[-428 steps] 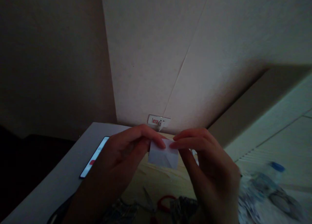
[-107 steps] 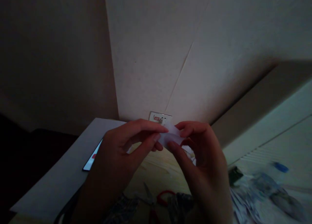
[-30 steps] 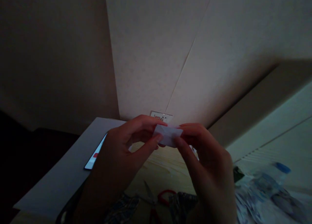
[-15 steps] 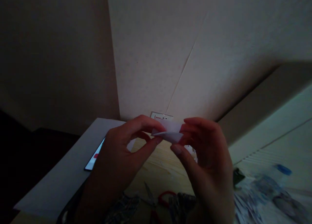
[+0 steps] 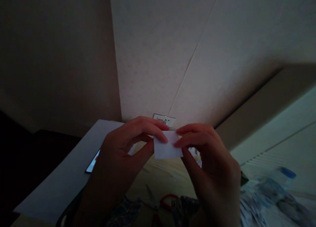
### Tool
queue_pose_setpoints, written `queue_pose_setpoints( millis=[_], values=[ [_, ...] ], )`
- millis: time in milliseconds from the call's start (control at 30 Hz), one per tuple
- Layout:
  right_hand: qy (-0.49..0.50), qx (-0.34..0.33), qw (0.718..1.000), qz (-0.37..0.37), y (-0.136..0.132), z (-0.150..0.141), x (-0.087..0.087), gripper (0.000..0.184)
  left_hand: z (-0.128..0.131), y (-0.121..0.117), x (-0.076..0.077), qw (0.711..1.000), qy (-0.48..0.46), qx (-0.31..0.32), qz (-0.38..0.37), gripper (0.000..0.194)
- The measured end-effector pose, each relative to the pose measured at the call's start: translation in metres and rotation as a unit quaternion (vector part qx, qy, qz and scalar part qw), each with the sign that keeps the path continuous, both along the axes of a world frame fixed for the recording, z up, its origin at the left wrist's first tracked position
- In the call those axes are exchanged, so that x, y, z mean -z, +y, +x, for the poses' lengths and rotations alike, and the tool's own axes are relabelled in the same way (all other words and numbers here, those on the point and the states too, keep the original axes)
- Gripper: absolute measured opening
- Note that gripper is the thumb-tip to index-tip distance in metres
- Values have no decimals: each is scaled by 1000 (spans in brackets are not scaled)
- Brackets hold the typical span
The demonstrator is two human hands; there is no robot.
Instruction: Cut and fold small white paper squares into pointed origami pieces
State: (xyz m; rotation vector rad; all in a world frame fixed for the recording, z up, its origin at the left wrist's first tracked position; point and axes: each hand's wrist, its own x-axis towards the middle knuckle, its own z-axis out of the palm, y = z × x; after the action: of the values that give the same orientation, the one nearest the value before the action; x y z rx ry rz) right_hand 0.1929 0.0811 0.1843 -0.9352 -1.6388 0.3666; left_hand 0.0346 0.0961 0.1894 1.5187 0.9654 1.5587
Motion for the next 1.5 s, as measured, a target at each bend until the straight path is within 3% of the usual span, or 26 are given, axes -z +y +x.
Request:
queue_pose_setpoints(
  millis=[300,633,833,1133,1500],
  values=[
    [1,25,1000,8,-2,-1,0,29,-7,-2,-5,997,75,10,-8,31],
    [-31,6,999,-19,-2,-1,0,28,-1,0,-5,999,12,5,-31,25],
    [-41,6,999,-16,-2,-1,-1,27,-3,0,-4,999,25,22,-27,20],
    [-40,12,999,-20,-2,0,-1,21,-2,-2,-5,998,47,-1,-32,19],
    [-71,-18,997,-37,-1,5,3,34,0,0,-6,998,59,-12,-31,18]
  ],
)
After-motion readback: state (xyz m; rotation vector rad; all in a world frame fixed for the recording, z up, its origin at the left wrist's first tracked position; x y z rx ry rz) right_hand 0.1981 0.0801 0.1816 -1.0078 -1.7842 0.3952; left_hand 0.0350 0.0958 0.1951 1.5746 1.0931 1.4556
